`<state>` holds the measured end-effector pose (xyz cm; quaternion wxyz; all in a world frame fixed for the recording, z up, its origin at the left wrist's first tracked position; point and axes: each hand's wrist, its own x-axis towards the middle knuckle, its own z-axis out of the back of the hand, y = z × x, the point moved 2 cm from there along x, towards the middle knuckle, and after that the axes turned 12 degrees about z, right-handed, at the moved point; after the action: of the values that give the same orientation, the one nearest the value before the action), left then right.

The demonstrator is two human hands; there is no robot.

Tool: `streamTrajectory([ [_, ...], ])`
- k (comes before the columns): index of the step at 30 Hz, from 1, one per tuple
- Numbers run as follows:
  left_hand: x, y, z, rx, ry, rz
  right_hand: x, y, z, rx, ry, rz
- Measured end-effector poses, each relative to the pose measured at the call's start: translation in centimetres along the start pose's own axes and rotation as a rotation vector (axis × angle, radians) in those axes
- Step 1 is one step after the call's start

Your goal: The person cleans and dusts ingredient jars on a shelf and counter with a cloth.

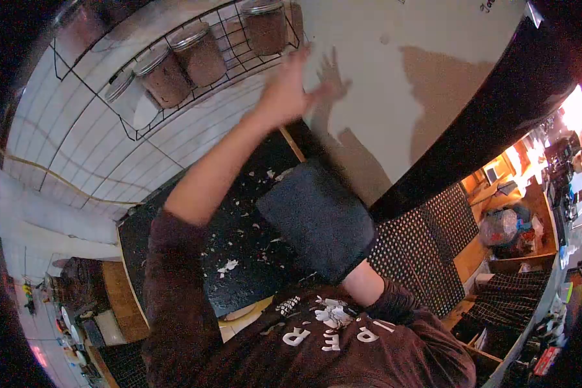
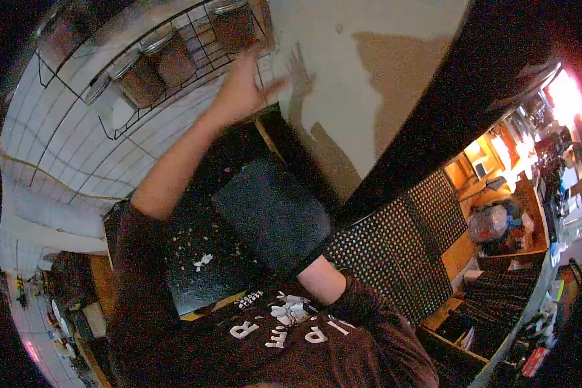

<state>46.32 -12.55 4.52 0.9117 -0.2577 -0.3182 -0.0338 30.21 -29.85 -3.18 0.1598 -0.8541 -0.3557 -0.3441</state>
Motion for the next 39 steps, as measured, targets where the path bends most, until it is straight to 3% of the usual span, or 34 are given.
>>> streamTrajectory([
  [3,5.7,3.7,1.2,-0.024,-0.434,0.303,-0.9,0.5,-0.2,-0.033,0.001,0.021],
  [4,7.4,5.3,1.0,-0.032,-0.435,0.295,-1.6,1.2,-0.5,-0.049,0.002,0.029],
  [6,9.8,9.4,0.2,-0.099,-0.469,0.501,-1.7,1.6,-0.4,-0.083,0.008,0.044],
  [9,11.7,10.5,-0.5,-0.237,-0.407,0.442,-4.4,1.4,-1.2,-0.132,0.021,0.068],
  [11,13.1,11.7,-2.2,-0.069,-0.472,0.431,-5.2,1.5,-1.1,-0.164,0.026,0.09],
  [14,19.1,22.2,-6.7,-0.892,-0.446,0.153,-7.0,1.3,-1.2,-0.212,0.022,0.12],
  [15,18.1,20.0,-5.9,-0.9,-0.443,0.148,-6.8,1.3,-0.9,-0.227,0.02,0.128],
  [17,14.4,13.3,-2.6,-0.459,-0.478,0.339,-8.1,1.6,-1.2,-0.256,0.019,0.143],
  [19,14.5,13.0,-2.6,-0.49,-0.54,0.326,-8.0,2.2,-1.0,-0.279,0.015,0.154],
  [21,14.1,12.5,-1.9,-0.31,-0.509,0.435,-7.2,2.3,-0.4,-0.293,0.007,0.158],
  [25,10.4,8.1,0.9,-0.351,-0.523,0.428,-8.9,2.5,-0.6,-0.32,0.014,0.15],
  [27,8.3,7.2,1.8,-0.374,-0.589,0.149,-9.6,3.0,-0.4,-0.334,0.02,0.141],
  [30,2.8,3.8,4.5,-0.537,-0.513,0.199,-7.4,3.1,1.1,-0.334,-0.009,0.128],
  [33,-4.1,3.6,4.9,-0.512,-0.454,0.224,-5.9,3.1,2.4,-0.311,-0.089,0.1],
  [37,-18.0,3.5,2.3,-0.716,-0.316,0.542,-9.0,3.7,2.2,-0.263,-0.239,0.065],
  [39,-25.1,3.9,0.4,-0.414,-0.248,0.723,-10.2,2.8,3.3,-0.255,-0.331,0.044],
])
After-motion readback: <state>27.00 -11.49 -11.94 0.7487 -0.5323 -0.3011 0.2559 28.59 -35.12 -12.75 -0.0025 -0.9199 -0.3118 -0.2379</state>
